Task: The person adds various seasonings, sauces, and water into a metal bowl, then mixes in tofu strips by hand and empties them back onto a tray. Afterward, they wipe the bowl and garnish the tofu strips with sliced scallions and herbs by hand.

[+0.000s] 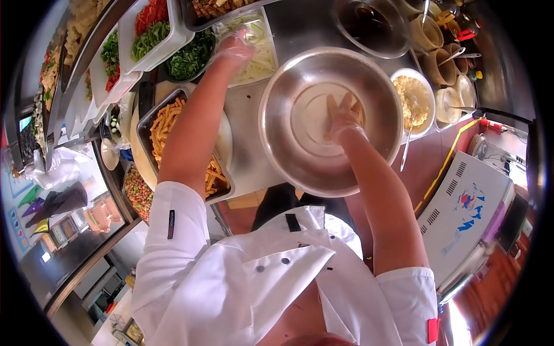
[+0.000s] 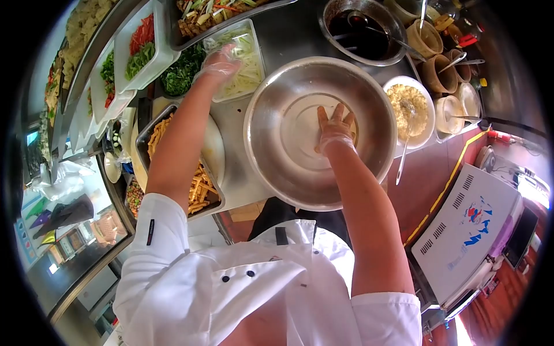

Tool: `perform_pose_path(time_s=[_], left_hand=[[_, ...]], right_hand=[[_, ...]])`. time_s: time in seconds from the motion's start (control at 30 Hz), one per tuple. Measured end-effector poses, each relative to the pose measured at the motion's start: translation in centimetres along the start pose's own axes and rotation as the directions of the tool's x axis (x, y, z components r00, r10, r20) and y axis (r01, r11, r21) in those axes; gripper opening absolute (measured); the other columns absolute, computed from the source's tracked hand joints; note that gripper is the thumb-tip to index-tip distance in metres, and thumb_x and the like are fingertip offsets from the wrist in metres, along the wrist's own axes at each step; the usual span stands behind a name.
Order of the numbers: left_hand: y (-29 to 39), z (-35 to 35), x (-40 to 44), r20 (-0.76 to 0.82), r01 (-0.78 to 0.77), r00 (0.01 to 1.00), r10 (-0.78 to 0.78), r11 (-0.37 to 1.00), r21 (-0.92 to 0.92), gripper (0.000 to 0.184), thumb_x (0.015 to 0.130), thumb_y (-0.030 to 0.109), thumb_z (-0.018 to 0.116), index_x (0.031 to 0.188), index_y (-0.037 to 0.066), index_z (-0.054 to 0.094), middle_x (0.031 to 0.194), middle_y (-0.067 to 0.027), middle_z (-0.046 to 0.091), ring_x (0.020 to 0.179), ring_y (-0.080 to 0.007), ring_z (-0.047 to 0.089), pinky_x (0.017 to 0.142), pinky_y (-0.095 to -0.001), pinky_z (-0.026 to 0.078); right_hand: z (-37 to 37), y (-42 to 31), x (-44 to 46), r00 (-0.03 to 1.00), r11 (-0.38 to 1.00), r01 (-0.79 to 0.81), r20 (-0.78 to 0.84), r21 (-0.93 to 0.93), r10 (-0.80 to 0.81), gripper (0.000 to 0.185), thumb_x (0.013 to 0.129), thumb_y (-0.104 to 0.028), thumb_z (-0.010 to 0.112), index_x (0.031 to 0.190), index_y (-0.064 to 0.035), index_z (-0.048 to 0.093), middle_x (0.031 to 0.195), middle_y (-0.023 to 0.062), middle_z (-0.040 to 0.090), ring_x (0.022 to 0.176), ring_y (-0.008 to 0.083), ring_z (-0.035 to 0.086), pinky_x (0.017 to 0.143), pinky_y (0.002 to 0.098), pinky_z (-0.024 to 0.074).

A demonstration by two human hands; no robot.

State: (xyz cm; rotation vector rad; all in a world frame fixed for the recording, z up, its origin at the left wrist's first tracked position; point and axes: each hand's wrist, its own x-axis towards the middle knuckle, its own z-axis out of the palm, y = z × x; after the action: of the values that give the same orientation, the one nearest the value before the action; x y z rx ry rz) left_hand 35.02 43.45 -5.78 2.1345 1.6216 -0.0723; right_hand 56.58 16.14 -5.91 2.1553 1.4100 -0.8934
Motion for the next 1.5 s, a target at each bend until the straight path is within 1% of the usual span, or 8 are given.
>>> perform_pose_path(time_s=[0.43, 0.53, 0.6, 0.77, 0.87, 1.03, 1.33, 1.5], left_hand=[[-0.4, 4.7, 2.5, -0.134, 0.142, 0.980, -0.149, 0.988, -0.062, 0.080, 0.077, 0.049, 0.072, 0.146, 0.015, 0.048, 0.133, -0.0215, 0.060, 0.118, -0.0364, 0.061, 0.098, -0.0408, 0.049], [-2.8, 5.3, 3.1, -0.443, -0.062, 0.887, 0.127, 0.985, 0.158, 0.068, 0.077, 0.035, 0.074, 0.138, 0.013, 0.056, 0.130, -0.0213, 0.062, 0.114, -0.0359, 0.062, 0.097, -0.0416, 0.050], [-2.9, 4.8, 3.4, -0.422, -0.085, 0.906, -0.022, 0.969, -0.232, 0.052, 0.079, 0.028, 0.071, 0.125, 0.007, 0.064, 0.120, -0.0184, 0.067, 0.107, -0.0334, 0.065, 0.093, -0.0392, 0.050], [-0.6, 1.9, 1.6, -0.313, 0.027, 0.903, -0.293, 0.768, -0.639, 0.039, 0.084, 0.021, 0.064, 0.118, 0.001, 0.065, 0.101, -0.0147, 0.071, 0.085, -0.0258, 0.067, 0.080, -0.0359, 0.052], [-2.2, 2.0, 2.6, -0.127, 0.045, 0.908, -0.399, 0.395, -0.918, 0.064, 0.083, 0.020, 0.072, 0.138, -0.001, 0.048, 0.095, -0.0104, 0.067, 0.077, -0.0199, 0.061, 0.069, -0.0365, 0.049], [-3.8, 0.3, 0.7, -0.017, 0.151, 0.919, -0.394, 0.392, -0.907, 0.031, 0.083, 0.016, 0.070, 0.107, 0.001, 0.059, 0.081, -0.0064, 0.062, 0.068, -0.0178, 0.058, 0.057, -0.0338, 0.046], [-11.3, -3.8, -13.3, 0.150, 0.124, 0.989, -0.015, -0.480, -0.868, 0.008, 0.092, 0.003, 0.049, 0.095, 0.004, 0.057, 0.079, -0.0062, 0.055, 0.057, -0.0149, 0.054, 0.044, -0.0223, 0.042], [-17.2, -7.9, -25.5, 0.196, 0.111, 0.958, -0.209, -0.359, -0.927, 0.014, 0.094, 0.008, 0.057, 0.107, 0.003, 0.057, 0.095, -0.0147, 0.063, 0.064, -0.0198, 0.061, 0.048, -0.0229, 0.049]], right_hand=[[-0.2, 0.0, 0.2, 1.000, 1.000, 0.010, 0.011, 0.001, -0.010, 0.120, 0.066, -0.033, 0.088, 0.159, -0.0346, 0.012, 0.166, 0.0185, 0.001, 0.147, 0.0541, 0.013, 0.104, 0.0578, 0.0451], [-0.9, -0.1, -0.4, 1.000, 1.000, 0.009, 0.017, 0.023, -0.009, 0.119, 0.064, -0.030, 0.088, 0.158, -0.0326, 0.015, 0.164, 0.0199, 0.001, 0.146, 0.0547, 0.013, 0.110, 0.0529, 0.0417], [-1.1, -0.2, -0.7, 1.000, 0.999, -0.001, 0.028, 0.051, 0.000, 0.118, 0.063, -0.027, 0.088, 0.158, -0.0307, 0.018, 0.163, 0.0217, 0.001, 0.146, 0.0548, 0.012, 0.115, 0.0483, 0.0377], [-0.7, -0.1, -0.2, 0.999, 0.999, 0.006, 0.034, 0.034, -0.007, 0.120, 0.062, -0.030, 0.089, 0.158, -0.0302, 0.016, 0.163, 0.0221, 0.001, 0.146, 0.0557, 0.013, 0.114, 0.0485, 0.0387], [0.2, -0.1, 0.4, 1.000, 1.000, 0.010, 0.022, -0.019, -0.010, 0.121, 0.068, -0.036, 0.086, 0.160, -0.0325, 0.008, 0.166, 0.0193, -0.001, 0.146, 0.0562, 0.013, 0.105, 0.0601, 0.0438], [-0.4, -0.4, 0.0, 0.999, 0.998, 0.015, 0.035, -0.064, -0.013, 0.119, 0.069, -0.040, 0.084, 0.160, -0.0317, 0.008, 0.165, 0.0207, -0.001, 0.146, 0.0565, 0.012, 0.109, 0.0580, 0.0398], [3.7, 0.9, 4.1, 0.994, 0.982, 0.072, -0.071, -0.175, -0.086, 0.125, 0.062, -0.037, 0.085, 0.161, -0.0220, 0.009, 0.163, 0.0294, 0.000, 0.148, 0.0541, 0.007, 0.121, 0.0499, 0.0202], [1.0, -0.9, 0.4, 0.991, 0.984, 0.068, -0.106, -0.167, -0.086, 0.124, 0.057, -0.039, 0.088, 0.159, -0.0193, 0.021, 0.161, 0.0274, 0.008, 0.145, 0.0434, 0.023, 0.120, 0.0365, 0.0248]])
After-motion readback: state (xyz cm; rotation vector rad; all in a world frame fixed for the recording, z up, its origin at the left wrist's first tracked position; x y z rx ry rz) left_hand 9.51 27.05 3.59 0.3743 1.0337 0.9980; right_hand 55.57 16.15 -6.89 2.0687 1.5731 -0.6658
